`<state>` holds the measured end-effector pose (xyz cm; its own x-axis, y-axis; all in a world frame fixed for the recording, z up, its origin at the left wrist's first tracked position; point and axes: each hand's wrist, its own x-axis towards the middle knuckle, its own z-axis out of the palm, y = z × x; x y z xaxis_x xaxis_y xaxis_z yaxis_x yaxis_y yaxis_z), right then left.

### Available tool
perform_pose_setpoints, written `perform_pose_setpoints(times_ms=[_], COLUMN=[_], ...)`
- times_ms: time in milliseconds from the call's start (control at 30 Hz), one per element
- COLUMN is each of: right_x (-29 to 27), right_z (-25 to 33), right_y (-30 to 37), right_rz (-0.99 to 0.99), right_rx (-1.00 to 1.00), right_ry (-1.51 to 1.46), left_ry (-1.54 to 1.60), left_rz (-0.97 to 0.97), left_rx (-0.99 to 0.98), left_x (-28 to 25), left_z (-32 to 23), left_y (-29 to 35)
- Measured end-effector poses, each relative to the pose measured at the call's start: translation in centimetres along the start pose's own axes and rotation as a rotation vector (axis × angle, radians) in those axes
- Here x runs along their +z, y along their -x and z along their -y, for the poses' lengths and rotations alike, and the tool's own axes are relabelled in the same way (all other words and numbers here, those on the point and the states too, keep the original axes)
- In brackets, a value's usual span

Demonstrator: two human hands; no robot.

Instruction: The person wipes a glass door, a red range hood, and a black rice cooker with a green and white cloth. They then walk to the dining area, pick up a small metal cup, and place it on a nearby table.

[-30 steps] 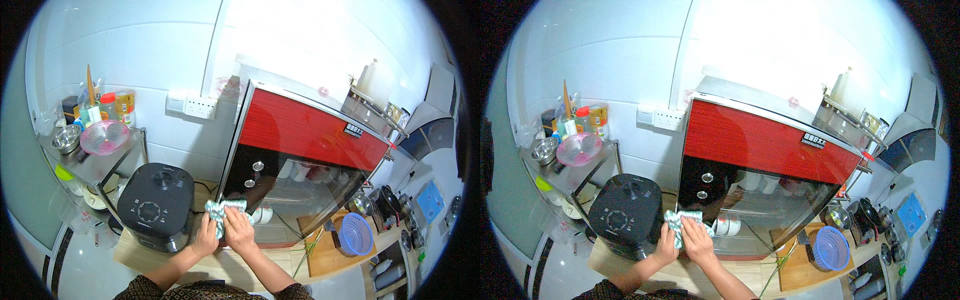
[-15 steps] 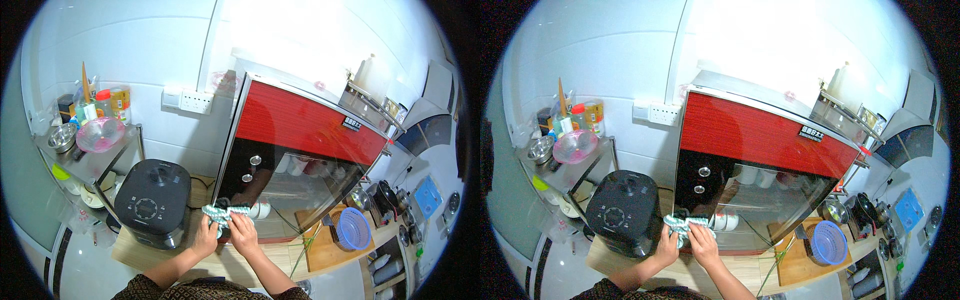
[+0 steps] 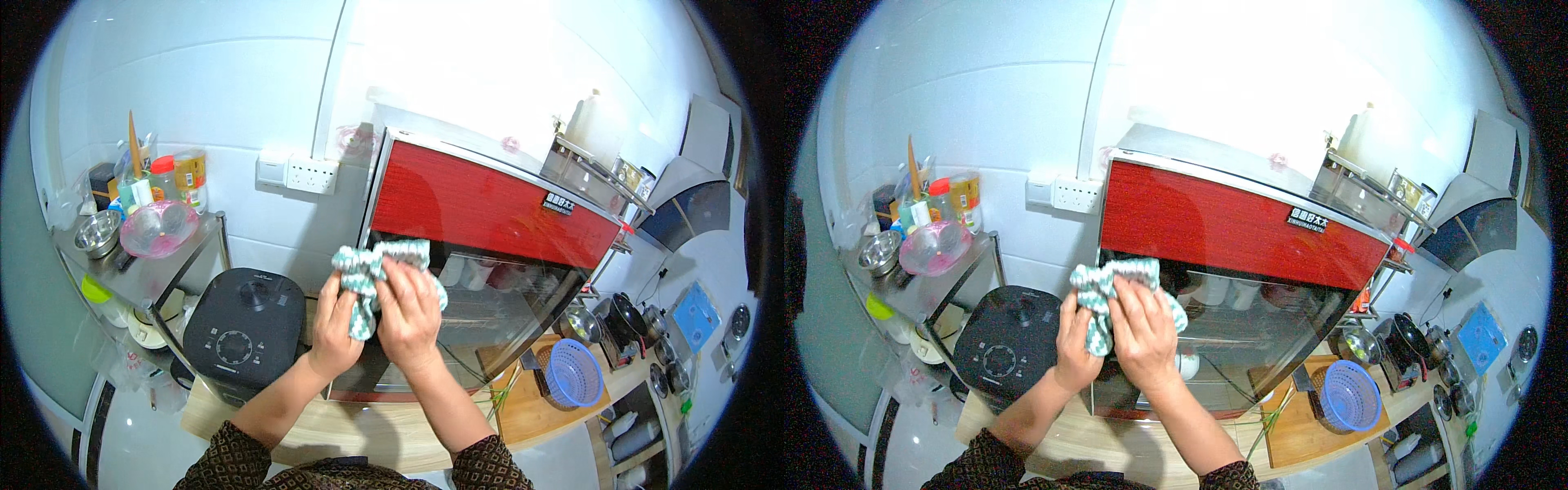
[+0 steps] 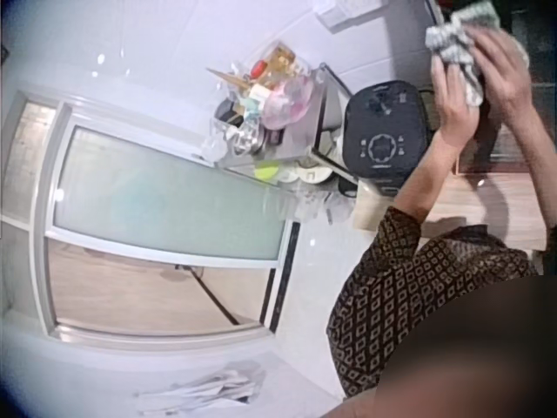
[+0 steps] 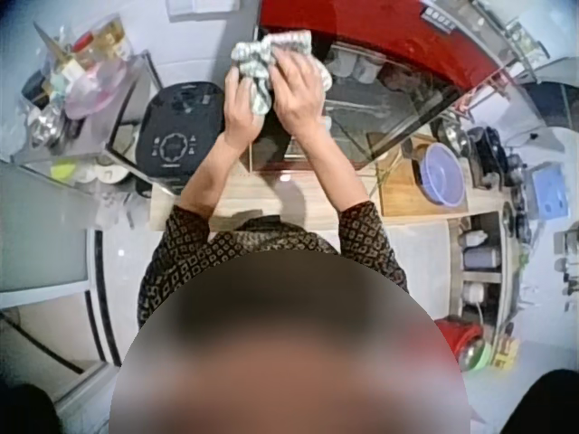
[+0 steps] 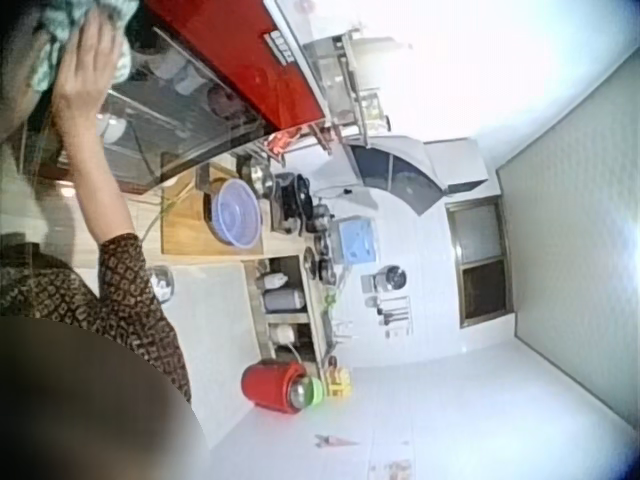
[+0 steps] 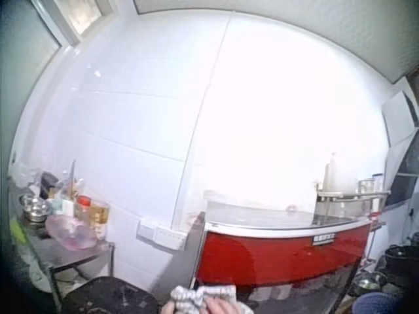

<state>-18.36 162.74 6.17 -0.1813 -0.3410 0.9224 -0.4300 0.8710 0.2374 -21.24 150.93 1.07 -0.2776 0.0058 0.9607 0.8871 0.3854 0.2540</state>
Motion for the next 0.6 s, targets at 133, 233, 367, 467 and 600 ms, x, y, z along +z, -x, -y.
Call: perform_pose_setpoints(times_ms=[133,233,367,467,600], right_x=[-0.9,-1.8,-2.2,-1.7,-3.0], right_z=[-1.8,-3.9,-5.5,-6.0,-8.7], right_y=[-3.9,-4.5,-3.6,-2.5,-1.4], right_rz=[-0.061,-0.094,-0.196,-0.259,-0.272], right_rx=[-0.025,0.005,0.114,0.150,0.120], right_ry=[0.056,0.166,0.225,0.182,0.226], left_ry=[-0.014,-0.048,-0.302,-0.345,-0.366], left_rz=[-0.051,-0.082,0.030,0.124,0.207], left_rx=[0.099,0.163,0.299,0.330,0.375], left_x=[-0.3,0.3,0.7,2.0,3.5], left_z=[-0.6,-1.2,-2.4,-2.9,-4.3], left_y=[-5.1,-7.9,-9.1,-9.1,-9.5])
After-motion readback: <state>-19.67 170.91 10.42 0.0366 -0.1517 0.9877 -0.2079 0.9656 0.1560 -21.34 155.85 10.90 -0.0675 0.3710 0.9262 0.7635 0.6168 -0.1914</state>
